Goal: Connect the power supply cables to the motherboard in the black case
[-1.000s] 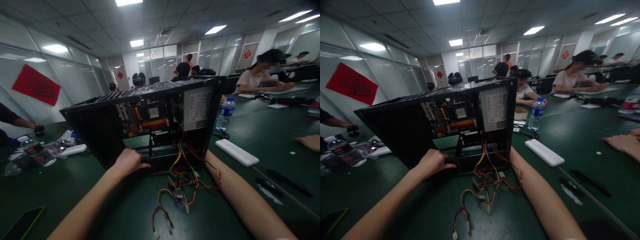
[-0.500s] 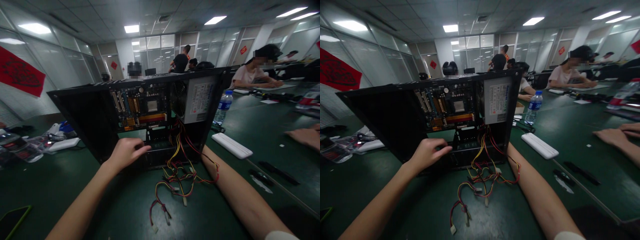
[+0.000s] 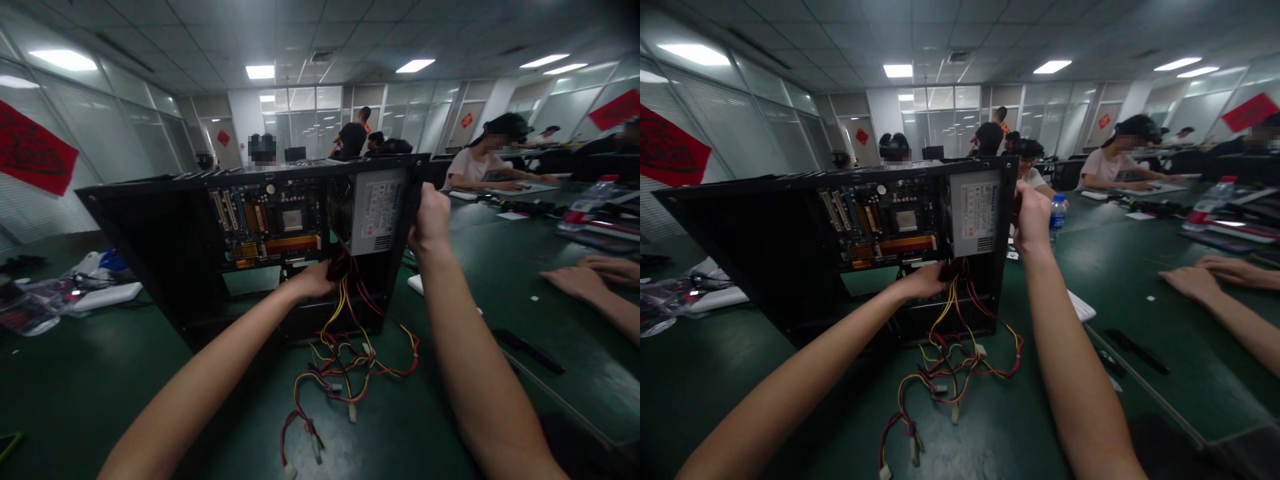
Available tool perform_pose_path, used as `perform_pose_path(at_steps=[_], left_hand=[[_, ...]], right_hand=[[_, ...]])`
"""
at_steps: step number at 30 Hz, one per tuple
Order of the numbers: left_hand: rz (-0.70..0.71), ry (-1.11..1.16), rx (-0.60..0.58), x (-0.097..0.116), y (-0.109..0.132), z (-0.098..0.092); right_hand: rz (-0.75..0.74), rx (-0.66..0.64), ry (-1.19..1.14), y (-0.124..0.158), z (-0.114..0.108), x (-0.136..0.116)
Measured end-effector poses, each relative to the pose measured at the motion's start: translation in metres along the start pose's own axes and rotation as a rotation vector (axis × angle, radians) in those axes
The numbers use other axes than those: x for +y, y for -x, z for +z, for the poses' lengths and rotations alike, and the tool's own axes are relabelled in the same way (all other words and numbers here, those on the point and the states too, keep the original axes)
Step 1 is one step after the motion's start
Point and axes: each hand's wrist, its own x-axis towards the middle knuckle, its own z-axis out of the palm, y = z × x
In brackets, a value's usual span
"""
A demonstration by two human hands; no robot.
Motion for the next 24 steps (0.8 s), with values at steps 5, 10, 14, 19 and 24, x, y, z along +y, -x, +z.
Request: perform_pose_path(at_steps=[5,10,14,19,24], left_hand=[[-0.036,0.072,0.18,-0.006,0.01,-0.008],[-0.044,0.359,0.486,-0.003,0.027,-0.036],[-0.135,0.904,0.446,0.01,0.03,-0.068],[-0.207,1.148,0.371,0.023,0.012,-0.066],[-0.17,0.957,0.336,0.018,-0.001,-0.009]], right_hand=[[-0.137,-0.15,0.221,0.021,-0.009,-0.039],[-0.345,-0.282,0.588,0.039,-0.035,-0.073],[-0.544,-0.345,0.551,0.056,-0.054,-0.1],[-0.56,-0.834,0.723,0.078,-0.061,-0.12],[-0.487,-1.362,1.073,0.107,-0.023,-0.092]])
